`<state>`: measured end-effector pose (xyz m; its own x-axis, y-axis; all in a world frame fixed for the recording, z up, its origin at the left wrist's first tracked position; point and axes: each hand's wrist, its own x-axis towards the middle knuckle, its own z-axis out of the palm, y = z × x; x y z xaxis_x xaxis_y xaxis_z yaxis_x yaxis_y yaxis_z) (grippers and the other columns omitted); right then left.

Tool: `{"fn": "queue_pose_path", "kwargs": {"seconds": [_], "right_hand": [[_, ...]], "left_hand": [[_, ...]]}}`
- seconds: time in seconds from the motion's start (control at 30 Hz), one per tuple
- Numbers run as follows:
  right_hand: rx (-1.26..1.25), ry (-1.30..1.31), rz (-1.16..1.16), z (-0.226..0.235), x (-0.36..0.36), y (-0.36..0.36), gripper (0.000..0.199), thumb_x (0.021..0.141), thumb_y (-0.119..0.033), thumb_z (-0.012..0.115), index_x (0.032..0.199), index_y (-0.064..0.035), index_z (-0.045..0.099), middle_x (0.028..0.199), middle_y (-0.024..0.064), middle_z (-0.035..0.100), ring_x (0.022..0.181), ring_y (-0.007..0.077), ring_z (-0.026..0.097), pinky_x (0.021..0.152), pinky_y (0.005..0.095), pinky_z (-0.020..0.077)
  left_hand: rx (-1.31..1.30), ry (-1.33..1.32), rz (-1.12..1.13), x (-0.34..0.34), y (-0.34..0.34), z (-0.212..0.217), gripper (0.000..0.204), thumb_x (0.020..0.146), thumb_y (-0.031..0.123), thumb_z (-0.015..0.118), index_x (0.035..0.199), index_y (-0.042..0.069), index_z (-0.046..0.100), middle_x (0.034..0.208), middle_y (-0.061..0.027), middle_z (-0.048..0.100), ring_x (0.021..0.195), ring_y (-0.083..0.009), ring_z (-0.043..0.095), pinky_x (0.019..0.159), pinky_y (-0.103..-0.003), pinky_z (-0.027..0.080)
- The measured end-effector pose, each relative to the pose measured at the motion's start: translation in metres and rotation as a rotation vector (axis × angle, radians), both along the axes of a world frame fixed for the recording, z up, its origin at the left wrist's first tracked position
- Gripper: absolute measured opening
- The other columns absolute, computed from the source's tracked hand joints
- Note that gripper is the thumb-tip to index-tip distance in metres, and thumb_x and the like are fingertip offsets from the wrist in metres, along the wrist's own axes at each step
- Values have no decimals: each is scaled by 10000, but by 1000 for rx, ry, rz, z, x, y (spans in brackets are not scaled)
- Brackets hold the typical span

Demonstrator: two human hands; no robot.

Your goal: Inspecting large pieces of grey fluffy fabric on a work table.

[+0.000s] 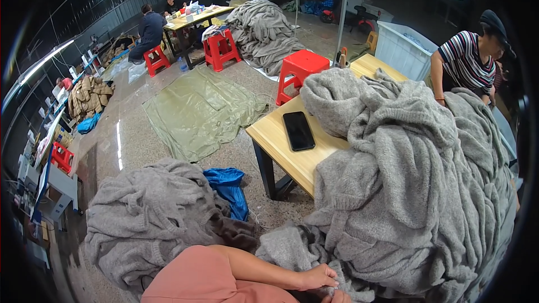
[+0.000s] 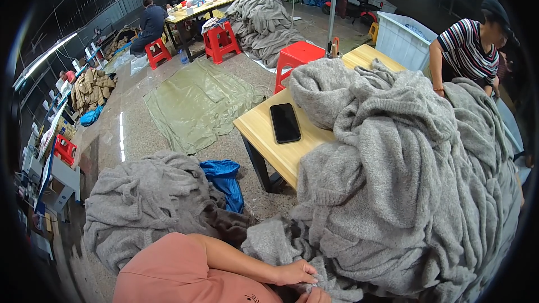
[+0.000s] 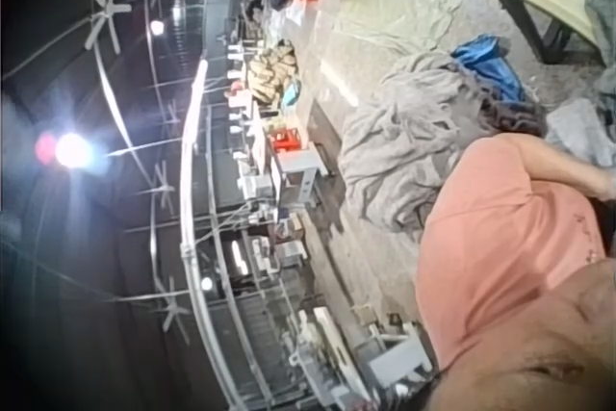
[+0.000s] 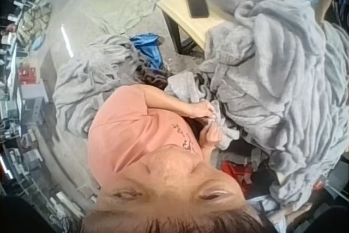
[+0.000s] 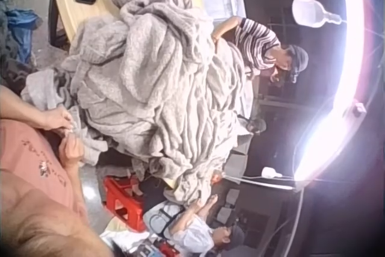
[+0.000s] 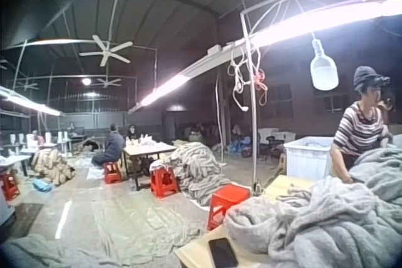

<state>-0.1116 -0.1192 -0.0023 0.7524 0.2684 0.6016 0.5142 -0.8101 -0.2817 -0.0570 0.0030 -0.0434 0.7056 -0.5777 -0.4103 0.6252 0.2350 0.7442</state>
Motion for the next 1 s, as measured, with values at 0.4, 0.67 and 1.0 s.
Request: {"fn": "queue_pose_path", "kwargs": {"seconds": [0.4, 0.67, 1.0], "right_hand": [[342, 225, -42, 1, 5, 3, 101, 752, -3, 519, 835, 41, 559, 752, 197, 549, 678, 377, 511, 616, 421, 420], [430, 483, -97, -17, -7, -5, 119, 776, -30, 499, 858, 34, 556, 799, 196, 557, 734, 363, 513, 707, 403, 413], [568, 924, -61, -3, 8, -11, 130, 766, -81, 542, 834, 29, 561, 728, 158, 570, 666, 325, 499, 634, 388, 408]], "left_hand": [[32, -241, 22, -2, 5, -13, 75, 739, 59, 592, 748, -15, 599, 649, 34, 547, 616, -34, 455, 544, -213, 380], [160, -709, 36, 0, 9, -11, 130, 687, 64, 562, 797, -3, 582, 665, -119, 577, 615, -162, 553, 589, -294, 429], [230, -786, -28, -3, 18, -20, 174, 682, 19, 514, 838, -13, 584, 727, -117, 587, 683, -223, 578, 625, -305, 441]]}}
